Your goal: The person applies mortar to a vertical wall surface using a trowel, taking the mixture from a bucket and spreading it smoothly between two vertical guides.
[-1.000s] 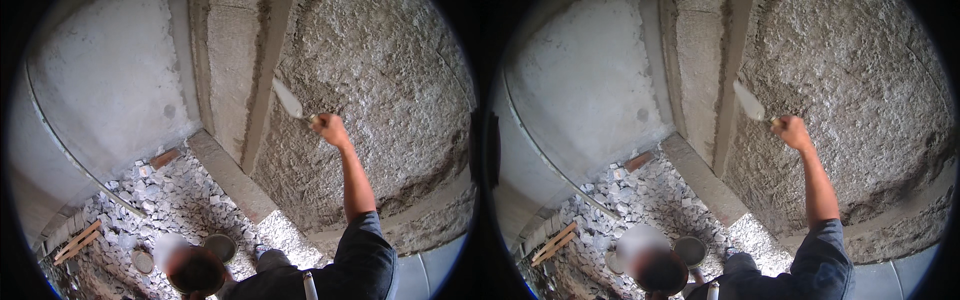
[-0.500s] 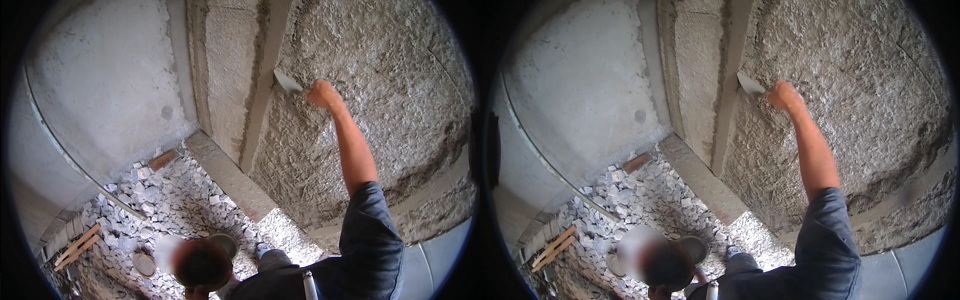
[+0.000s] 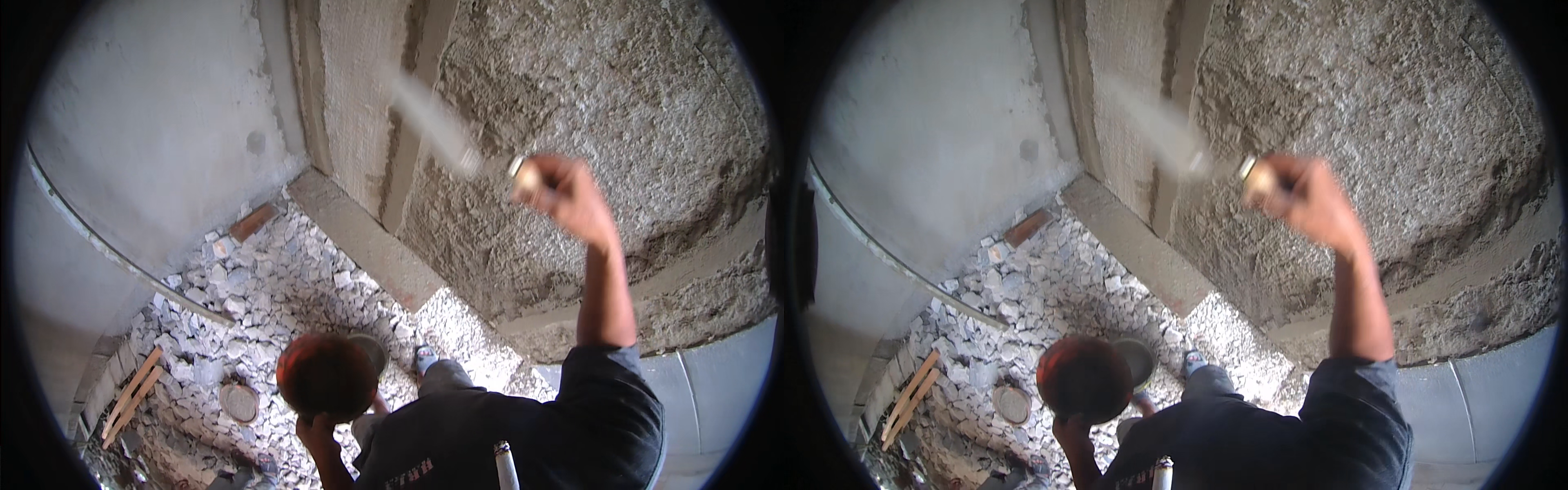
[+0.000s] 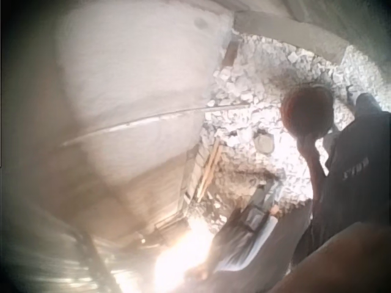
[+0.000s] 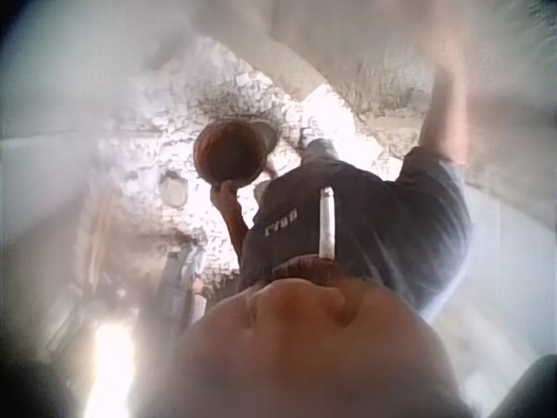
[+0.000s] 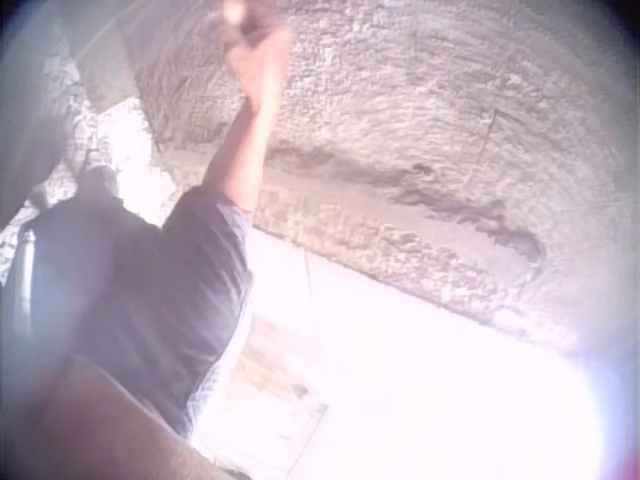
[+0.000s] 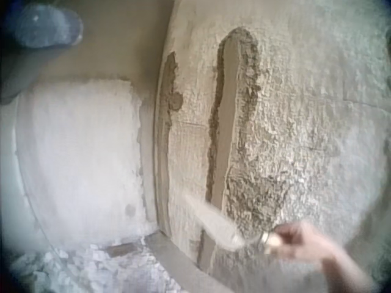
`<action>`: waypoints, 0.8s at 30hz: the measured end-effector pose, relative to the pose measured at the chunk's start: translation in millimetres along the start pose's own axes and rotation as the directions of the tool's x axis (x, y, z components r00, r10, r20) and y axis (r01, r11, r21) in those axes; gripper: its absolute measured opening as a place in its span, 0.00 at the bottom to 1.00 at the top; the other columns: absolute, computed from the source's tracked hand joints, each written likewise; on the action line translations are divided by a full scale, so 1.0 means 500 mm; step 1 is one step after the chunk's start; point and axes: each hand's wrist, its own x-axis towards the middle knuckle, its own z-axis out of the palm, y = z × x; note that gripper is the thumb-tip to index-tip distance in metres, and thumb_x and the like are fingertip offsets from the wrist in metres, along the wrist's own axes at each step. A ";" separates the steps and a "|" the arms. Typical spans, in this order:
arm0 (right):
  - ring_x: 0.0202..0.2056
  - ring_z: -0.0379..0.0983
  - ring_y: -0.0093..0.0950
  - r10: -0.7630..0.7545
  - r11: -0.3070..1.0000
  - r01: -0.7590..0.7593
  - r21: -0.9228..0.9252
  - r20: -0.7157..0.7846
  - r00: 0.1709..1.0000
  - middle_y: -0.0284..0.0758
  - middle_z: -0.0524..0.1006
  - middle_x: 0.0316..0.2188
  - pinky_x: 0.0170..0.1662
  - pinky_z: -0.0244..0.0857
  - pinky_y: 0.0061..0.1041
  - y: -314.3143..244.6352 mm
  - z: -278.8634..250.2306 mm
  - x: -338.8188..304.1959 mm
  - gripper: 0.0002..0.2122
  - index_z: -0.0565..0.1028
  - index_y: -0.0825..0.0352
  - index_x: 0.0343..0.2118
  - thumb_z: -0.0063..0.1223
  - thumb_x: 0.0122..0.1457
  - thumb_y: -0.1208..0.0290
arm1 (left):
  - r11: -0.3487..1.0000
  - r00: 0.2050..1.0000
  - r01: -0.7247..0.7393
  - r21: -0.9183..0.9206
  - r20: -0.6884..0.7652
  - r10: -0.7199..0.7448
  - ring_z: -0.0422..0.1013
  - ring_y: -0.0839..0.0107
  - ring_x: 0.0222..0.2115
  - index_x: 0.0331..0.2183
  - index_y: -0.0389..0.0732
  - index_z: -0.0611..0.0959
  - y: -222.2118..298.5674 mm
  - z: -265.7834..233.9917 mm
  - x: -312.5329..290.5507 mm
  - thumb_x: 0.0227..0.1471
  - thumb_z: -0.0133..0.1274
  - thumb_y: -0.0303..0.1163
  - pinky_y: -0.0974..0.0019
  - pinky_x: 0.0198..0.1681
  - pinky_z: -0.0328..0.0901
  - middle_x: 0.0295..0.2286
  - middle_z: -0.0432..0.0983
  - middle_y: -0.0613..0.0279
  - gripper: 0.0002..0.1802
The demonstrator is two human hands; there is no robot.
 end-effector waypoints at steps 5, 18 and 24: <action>0.41 0.82 0.42 0.301 0.918 0.026 -0.396 0.737 0.605 0.45 0.84 0.39 0.48 0.75 0.43 0.041 0.359 -0.169 0.16 0.82 0.66 0.43 0.58 0.65 0.56 | 0.989 0.994 -0.058 0.137 0.105 0.043 0.65 0.81 0.23 0.40 0.30 0.80 0.057 0.065 0.049 0.47 0.55 0.22 0.72 0.24 0.60 0.27 0.73 0.68 0.14; 0.28 0.78 0.34 0.148 0.182 0.654 -0.734 0.678 0.720 0.43 0.79 0.33 0.24 0.71 0.35 -0.093 0.450 -0.145 0.11 0.79 0.68 0.42 0.53 0.58 0.70 | 0.957 0.900 -0.234 0.172 0.410 0.146 0.76 0.77 0.27 0.40 0.33 0.81 0.176 0.159 0.028 0.53 0.56 0.18 0.69 0.32 0.72 0.31 0.81 0.62 0.11; 0.32 0.84 0.39 -0.003 0.560 0.455 -0.692 0.548 0.837 0.43 0.82 0.28 0.34 0.76 0.39 -0.075 0.475 -0.189 0.09 0.82 0.65 0.36 0.54 0.59 0.67 | 0.920 0.847 -0.359 0.157 0.470 0.250 0.74 0.82 0.29 0.40 0.33 0.82 0.177 0.148 0.040 0.53 0.54 0.17 0.72 0.31 0.71 0.30 0.80 0.66 0.11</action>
